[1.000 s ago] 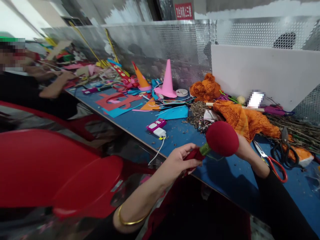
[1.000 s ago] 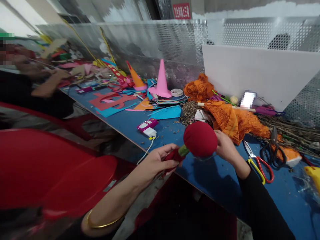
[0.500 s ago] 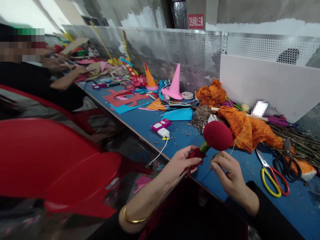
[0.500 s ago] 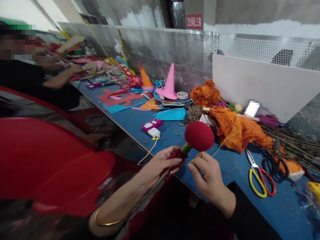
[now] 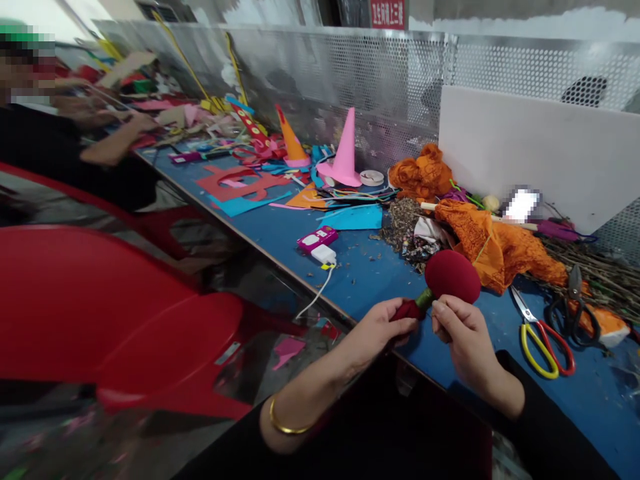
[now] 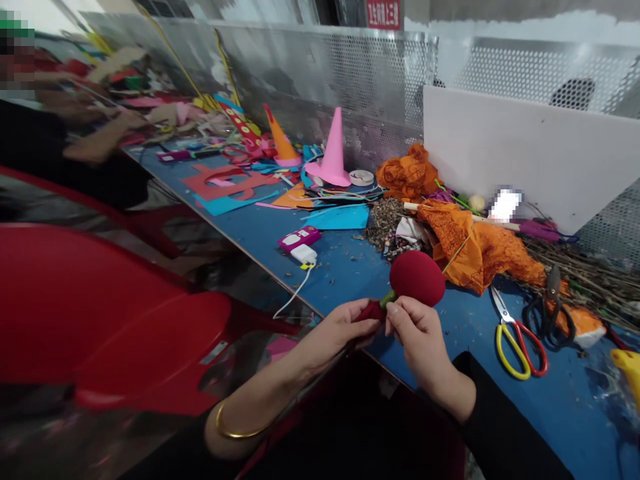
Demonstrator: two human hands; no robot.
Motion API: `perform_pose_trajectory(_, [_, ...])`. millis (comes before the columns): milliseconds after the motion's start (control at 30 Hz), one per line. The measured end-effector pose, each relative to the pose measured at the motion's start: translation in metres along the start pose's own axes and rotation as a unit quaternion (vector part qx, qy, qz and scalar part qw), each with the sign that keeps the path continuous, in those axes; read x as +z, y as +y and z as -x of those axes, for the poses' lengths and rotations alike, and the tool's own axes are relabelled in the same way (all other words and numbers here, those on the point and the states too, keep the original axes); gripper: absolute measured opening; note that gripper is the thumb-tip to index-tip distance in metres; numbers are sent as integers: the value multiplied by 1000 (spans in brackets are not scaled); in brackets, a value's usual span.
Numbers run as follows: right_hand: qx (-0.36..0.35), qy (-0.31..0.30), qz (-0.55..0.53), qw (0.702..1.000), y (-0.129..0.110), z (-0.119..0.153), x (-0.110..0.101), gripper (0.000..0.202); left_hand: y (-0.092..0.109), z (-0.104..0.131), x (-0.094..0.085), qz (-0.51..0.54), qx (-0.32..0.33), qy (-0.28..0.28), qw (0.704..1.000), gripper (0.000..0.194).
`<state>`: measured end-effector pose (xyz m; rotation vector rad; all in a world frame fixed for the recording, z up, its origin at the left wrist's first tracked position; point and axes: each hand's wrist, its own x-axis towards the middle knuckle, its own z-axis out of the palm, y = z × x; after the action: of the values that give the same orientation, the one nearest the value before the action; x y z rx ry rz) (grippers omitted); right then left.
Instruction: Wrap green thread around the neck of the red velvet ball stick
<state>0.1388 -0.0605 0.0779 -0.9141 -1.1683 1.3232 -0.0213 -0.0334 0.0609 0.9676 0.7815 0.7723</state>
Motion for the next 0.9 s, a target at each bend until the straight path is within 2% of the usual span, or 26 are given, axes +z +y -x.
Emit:
perform_pose_trajectory(300, [1, 67, -44, 997, 1, 8, 11, 37, -3, -1, 4, -23, 20, 69, 997, 49])
perform_pose_trajectory(533, [-7, 199, -204, 959, 11, -8, 12, 33, 1, -15, 2, -143, 111, 175, 968, 42])
perform_pose_trajectory(667, [36, 221, -177, 959, 14, -16, 6, 36, 6, -16, 12, -185, 128, 168, 960, 31])
perform_pose_trajectory(767, [56, 199, -120, 971, 12, -19, 5, 36, 6, -16, 18, -222, 145, 167, 950, 25])
perform_pose_trajectory(900, [46, 186, -56, 980, 10, -23, 4, 29, 2, -18, 17, -266, 112, 150, 945, 26])
